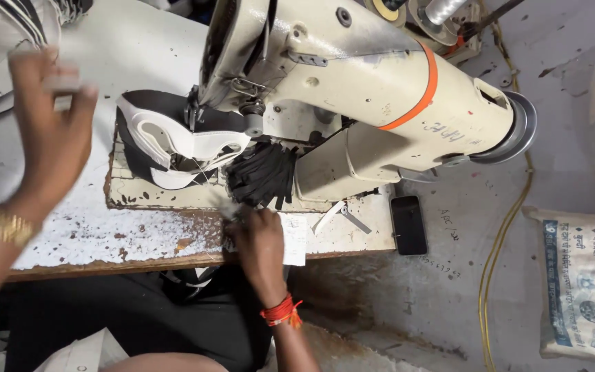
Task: The person uses a sewing machine to stitch a black elastic band onto the side of a white shoe. They repeatedly guide the shoe under the needle, sew a section, and then cut the thread with scissors before repositioning the shoe to continue the process.
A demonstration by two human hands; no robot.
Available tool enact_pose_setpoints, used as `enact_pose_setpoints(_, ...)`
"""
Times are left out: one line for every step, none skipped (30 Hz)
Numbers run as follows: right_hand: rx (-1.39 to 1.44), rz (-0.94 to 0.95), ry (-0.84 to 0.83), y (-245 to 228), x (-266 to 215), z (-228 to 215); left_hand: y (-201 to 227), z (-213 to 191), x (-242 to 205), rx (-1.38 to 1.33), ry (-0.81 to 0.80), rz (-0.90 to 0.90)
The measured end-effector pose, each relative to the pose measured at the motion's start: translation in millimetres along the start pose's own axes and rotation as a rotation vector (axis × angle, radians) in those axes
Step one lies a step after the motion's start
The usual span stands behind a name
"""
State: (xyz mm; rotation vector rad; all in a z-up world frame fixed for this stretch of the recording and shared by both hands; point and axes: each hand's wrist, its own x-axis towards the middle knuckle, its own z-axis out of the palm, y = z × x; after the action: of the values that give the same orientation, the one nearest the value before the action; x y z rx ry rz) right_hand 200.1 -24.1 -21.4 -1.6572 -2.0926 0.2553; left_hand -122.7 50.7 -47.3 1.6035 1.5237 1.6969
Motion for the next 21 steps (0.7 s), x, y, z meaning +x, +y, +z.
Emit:
enact_pose_setpoints(-0.061, -0.124, 0.014, -0.5, -6.4, 4.4, -8.0, -2.8, -24.8, 0.102, 0.029, -0.07)
enact_pose_setpoints(-0.061, -0.121, 0.016, -0.2, 1.3, 3.4, -10.7, -2.3, -47.3, 0.102, 0.026, -0.069)
enact_pose_setpoints(-0.041, -0.134, 0.032, -0.5, 9.4, 2.5, -13.5, -2.6, -69.1, 0.158, 0.018, -0.138)
enact_pose_setpoints(-0.021, -0.147, 0.048, -0.9, 17.1, 1.8, -16.5, -3.3, -91.1, 0.214, 0.011, -0.207)
enact_pose_setpoints(-0.022, -0.143, 0.045, 4.7, 33.6, 2.9, -17.8, -2.1, -104.7, 0.214, 0.007, -0.21)
enact_pose_setpoints(0.011, -0.134, 0.063, 10.1, 49.7, 4.2, -19.0, -1.4, -118.6, 0.211, -0.006, -0.209)
enact_pose_setpoints(0.046, -0.127, 0.082, 15.1, 67.1, 5.8, -20.6, -1.2, -131.2, 0.209, -0.016, -0.206)
enact_pose_setpoints(0.046, -0.125, 0.082, 16.9, 78.0, 8.9, -10.4, -1.0, -132.2, 0.209, -0.017, -0.207)
enact_pose_setpoints(0.017, -0.189, 0.099, 17.7, 91.8, 12.9, -1.3, -1.4, -130.3, 0.228, -0.035, -0.197)
enact_pose_setpoints(-0.013, -0.254, 0.117, 18.2, 105.7, 16.9, 7.8, -2.1, -128.4, 0.245, -0.053, -0.186)
enact_pose_setpoints(-0.009, -0.255, 0.117, 19.8, 108.5, 25.0, 10.0, -2.8, -127.6, 0.25, -0.051, -0.185)
enact_pose_setpoints(-0.072, -0.282, 0.077, 21.4, 111.4, 33.2, 12.2, -3.7, -126.8, 0.243, -0.05, -0.211)
enact_pose_setpoints(-0.139, -0.313, 0.04, 23.5, 117.0, 40.8, 13.5, -2.7, -124.0, 0.234, -0.045, -0.234)
enact_pose_setpoints(-0.137, -0.317, 0.044, 27.3, 119.5, 47.2, 12.7, -2.6, -121.7, 0.236, -0.04, -0.231)
enact_pose_setpoints(-0.194, -0.299, -0.008, 32.0, 117.7, 53.4, 13.1, -2.7, -123.2, 0.258, -0.047, -0.216)
enact_pose_setpoints(-0.251, -0.281, -0.059, 37.0, 115.7, 59.9, 13.3, -2.6, -124.9, 0.281, -0.053, -0.201)
enact_pose_setpoints(-0.252, -0.28, -0.063, 37.8, 114.4, 57.4, 10.5, -2.6, -126.2, 0.28, -0.054, -0.205)
enact_pose_setpoints(-0.181, -0.302, -0.025, 38.6, 113.1, 54.9, 7.7, -2.6, -127.5, 0.272, -0.051, -0.193)
enact_pose_setpoints(-0.111, -0.323, 0.014, 40.2, 112.1, 51.5, 5.1, -1.5, -128.6, 0.261, -0.048, -0.18)
enact_pose_setpoints(-0.114, -0.322, 0.011, 35.4, 106.5, 36.4, 10.5, -2.7, -131.2, 0.258, -0.049, -0.183)
enact_pose_setpoints(0.003, -0.284, -0.01, 30.2, 104.9, 21.1, 14.8, -3.1, -130.3, 0.215, -0.025, -0.187)
